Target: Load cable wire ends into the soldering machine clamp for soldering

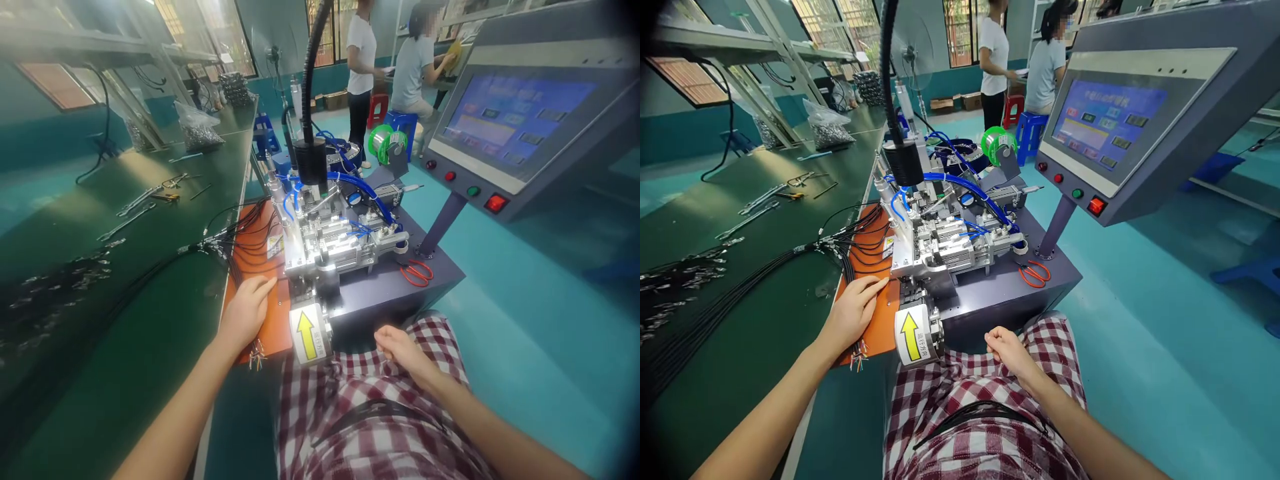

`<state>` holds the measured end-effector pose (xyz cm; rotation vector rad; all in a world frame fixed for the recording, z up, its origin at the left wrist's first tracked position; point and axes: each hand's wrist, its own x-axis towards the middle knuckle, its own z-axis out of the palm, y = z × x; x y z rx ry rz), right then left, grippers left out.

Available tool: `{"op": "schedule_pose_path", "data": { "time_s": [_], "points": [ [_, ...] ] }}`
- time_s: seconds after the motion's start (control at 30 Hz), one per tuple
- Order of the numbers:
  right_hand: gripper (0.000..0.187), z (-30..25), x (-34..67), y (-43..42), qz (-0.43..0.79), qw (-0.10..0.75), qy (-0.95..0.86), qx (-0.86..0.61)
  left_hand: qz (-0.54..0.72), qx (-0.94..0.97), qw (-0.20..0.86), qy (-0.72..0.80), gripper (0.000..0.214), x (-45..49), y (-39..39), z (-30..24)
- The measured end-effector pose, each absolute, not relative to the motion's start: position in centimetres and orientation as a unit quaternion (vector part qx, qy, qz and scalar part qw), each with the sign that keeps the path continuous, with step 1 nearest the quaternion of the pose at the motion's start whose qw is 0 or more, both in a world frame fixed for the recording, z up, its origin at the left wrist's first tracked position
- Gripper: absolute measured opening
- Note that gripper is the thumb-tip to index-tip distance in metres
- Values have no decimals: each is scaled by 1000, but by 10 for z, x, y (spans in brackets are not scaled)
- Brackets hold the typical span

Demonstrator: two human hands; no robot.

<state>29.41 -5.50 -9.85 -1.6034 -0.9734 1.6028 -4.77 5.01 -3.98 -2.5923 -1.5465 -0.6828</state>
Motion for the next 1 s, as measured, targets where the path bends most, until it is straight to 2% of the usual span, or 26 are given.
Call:
{"op": "schedule_pose_path", "data": {
  "time_s": [0.4,0.73,0.83,0.93,1.0],
  "points": [
    [42,-115,295,-60,620,343,-369,-602,-252,-840,2,-480,40,-50,51,-43],
    [40,-118,296,-70,638,295,-424,-571,-252,-833,1,-492,31,-41,48,-45],
    [26,-81,292,-64,636,191,-509,-548,-247,-829,-1,-501,35,-39,48,-42],
    [11,-8,275,-57,561,63,-647,-512,-240,-819,2,-520,41,-50,48,-32],
    [11,42,256,-53,512,32,-745,-426,-222,-816,10,-533,43,-66,48,-22]
  ]
}}
